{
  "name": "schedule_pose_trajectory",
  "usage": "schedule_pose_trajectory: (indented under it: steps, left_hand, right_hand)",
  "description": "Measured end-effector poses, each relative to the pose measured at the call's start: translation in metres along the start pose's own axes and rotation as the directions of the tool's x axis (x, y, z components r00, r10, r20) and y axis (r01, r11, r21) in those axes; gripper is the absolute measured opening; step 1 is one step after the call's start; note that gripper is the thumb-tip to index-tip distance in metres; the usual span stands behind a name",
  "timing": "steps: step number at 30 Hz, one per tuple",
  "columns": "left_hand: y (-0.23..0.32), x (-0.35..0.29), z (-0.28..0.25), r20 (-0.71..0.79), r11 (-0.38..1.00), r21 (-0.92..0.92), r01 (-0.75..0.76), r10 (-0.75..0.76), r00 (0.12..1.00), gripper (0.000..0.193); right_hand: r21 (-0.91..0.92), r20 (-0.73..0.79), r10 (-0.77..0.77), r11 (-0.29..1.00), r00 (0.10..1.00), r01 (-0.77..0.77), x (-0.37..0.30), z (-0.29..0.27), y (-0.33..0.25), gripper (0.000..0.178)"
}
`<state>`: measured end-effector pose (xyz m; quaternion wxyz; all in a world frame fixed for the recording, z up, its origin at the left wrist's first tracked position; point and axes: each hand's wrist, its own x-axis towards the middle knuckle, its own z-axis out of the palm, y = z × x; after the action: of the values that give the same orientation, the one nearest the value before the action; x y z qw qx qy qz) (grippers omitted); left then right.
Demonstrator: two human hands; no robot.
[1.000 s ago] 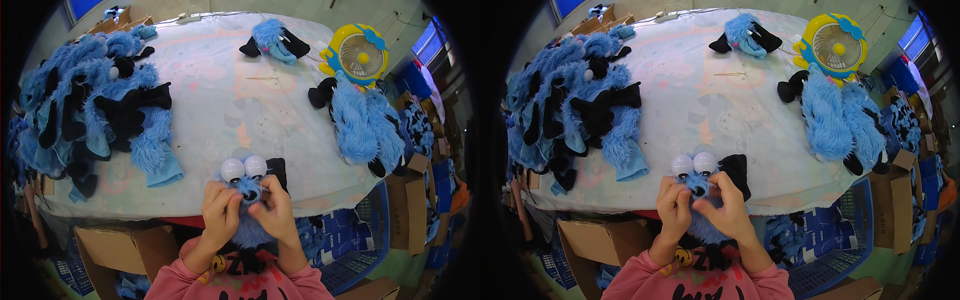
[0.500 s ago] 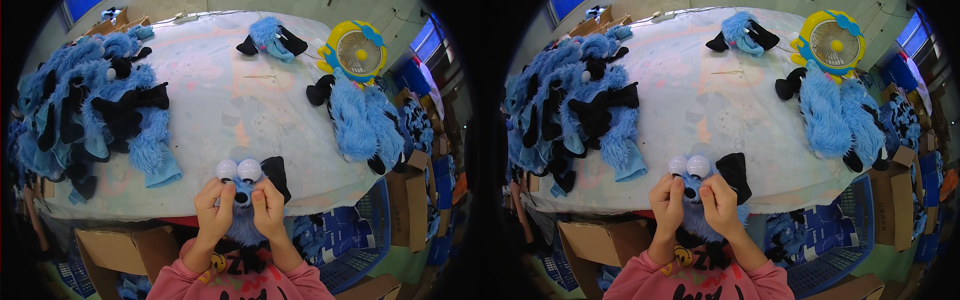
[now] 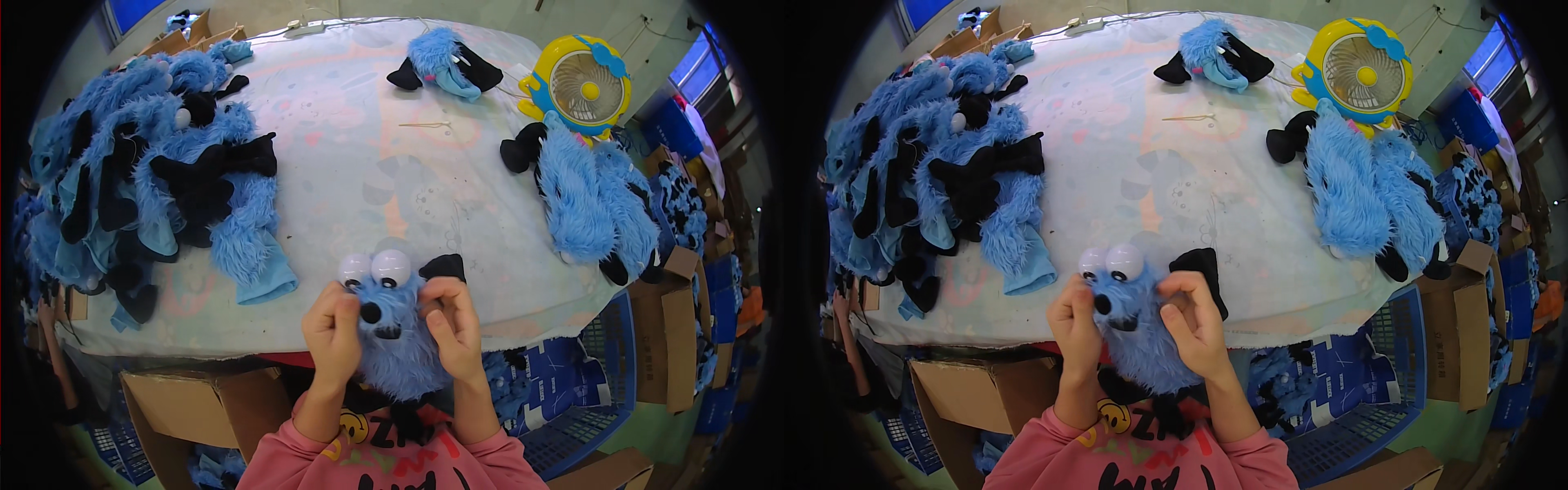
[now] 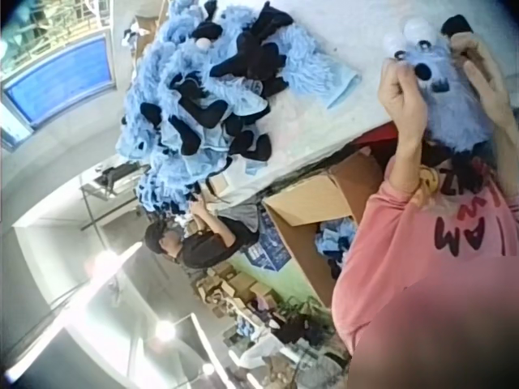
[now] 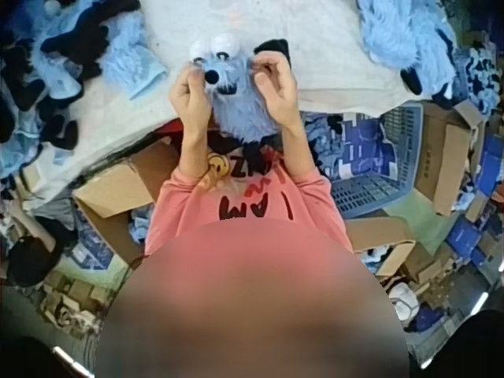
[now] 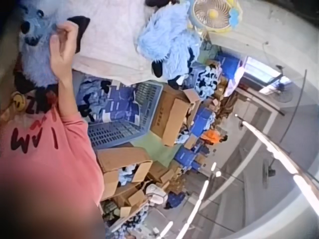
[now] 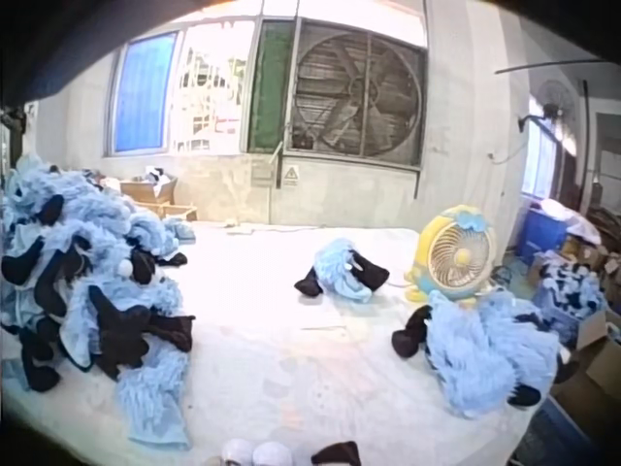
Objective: Assembling blue plush toys by attaching eyes and checking the fabric.
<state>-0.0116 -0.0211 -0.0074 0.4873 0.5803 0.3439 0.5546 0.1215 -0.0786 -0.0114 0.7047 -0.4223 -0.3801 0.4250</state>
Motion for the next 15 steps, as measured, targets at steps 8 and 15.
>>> schedule_pose_trajectory:
  steps: [8, 15]
  left_hand:
    - [0.008, 0.022, -0.043, -0.377, 0.952, -0.301, 0.054, -0.171, 0.91, 0.026]
    - [0.042, 0.043, -0.068, -0.596, 0.856, -0.508, -0.091, -0.273, 0.755, 0.039]
  right_hand:
    - [-0.74, 0.402, 0.062, 0.61, 0.914, 0.284, 0.002, -0.021, -0.04, 0.037]
    - [-0.704, 0.302, 0.155, 0.701, 0.941, 0.11, -0.013, -0.032, -0.055, 0.029]
